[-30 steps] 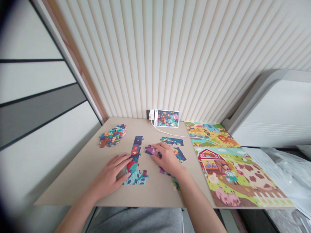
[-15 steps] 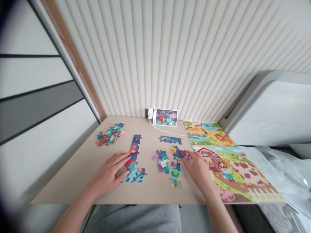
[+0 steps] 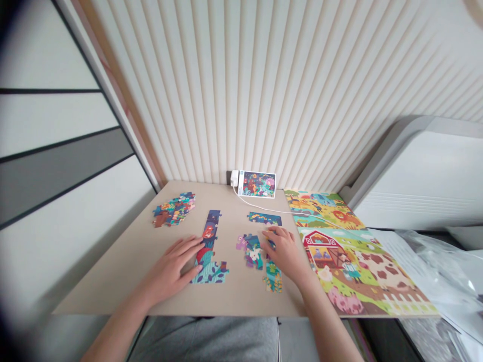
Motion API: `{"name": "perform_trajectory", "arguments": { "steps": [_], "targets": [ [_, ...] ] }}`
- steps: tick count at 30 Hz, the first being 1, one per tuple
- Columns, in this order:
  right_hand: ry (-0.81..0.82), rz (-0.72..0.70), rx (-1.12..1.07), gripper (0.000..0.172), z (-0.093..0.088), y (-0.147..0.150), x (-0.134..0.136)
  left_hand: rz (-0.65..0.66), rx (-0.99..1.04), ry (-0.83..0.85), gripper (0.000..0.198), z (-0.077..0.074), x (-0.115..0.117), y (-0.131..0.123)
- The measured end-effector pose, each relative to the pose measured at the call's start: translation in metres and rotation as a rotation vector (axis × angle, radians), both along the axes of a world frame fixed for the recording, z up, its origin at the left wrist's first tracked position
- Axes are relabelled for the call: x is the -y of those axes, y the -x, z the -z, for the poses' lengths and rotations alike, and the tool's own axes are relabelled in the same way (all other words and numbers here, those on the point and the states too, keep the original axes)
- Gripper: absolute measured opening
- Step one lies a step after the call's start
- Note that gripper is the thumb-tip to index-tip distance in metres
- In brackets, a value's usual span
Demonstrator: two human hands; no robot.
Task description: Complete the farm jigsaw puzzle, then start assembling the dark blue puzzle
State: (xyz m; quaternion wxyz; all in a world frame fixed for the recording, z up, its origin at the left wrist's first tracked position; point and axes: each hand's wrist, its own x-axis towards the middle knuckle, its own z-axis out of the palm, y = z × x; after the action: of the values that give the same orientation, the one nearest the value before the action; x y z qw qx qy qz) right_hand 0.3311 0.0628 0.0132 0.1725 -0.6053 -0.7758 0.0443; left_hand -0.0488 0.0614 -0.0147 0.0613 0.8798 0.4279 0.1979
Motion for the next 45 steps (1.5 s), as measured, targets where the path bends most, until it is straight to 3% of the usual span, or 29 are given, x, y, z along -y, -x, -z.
{"name": "perform_trajectory", "arguments": {
  "steps": [8,17,21,25,30,35,45],
  "targets": [
    [0.094,-0.106,-0.014,0.04,-0.002,0.018,-0.014,-0.003,-0.011,-0.008,0.05,0.0,0.001,0.0],
    [0.13,-0.018,-0.481,0.025,0.002,0.032,-0.011,-0.003,0.006,-0.006,0.05,0.001,0.0,0.001],
    [0.035,-0.006,-0.694,0.039,0.007,0.031,-0.012,0.001,0.012,-0.009,0.052,0.001,0.0,0.001],
    [0.008,0.092,-0.916,0.056,0.015,0.026,-0.017,0.003,-0.006,-0.011,0.053,0.002,-0.001,0.001],
    [-0.149,0.24,-0.805,0.044,0.017,0.017,-0.018,0.007,-0.019,-0.014,0.053,0.002,-0.001,0.001],
    [-0.284,0.375,-0.853,0.05,0.014,0.004,-0.019,0.012,0.003,-0.021,0.053,0.003,-0.001,0.002],
    [-0.196,0.344,-1.151,0.051,0.008,0.004,-0.019,0.004,0.01,0.001,0.052,0.0,0.0,0.001]
  ]
}}
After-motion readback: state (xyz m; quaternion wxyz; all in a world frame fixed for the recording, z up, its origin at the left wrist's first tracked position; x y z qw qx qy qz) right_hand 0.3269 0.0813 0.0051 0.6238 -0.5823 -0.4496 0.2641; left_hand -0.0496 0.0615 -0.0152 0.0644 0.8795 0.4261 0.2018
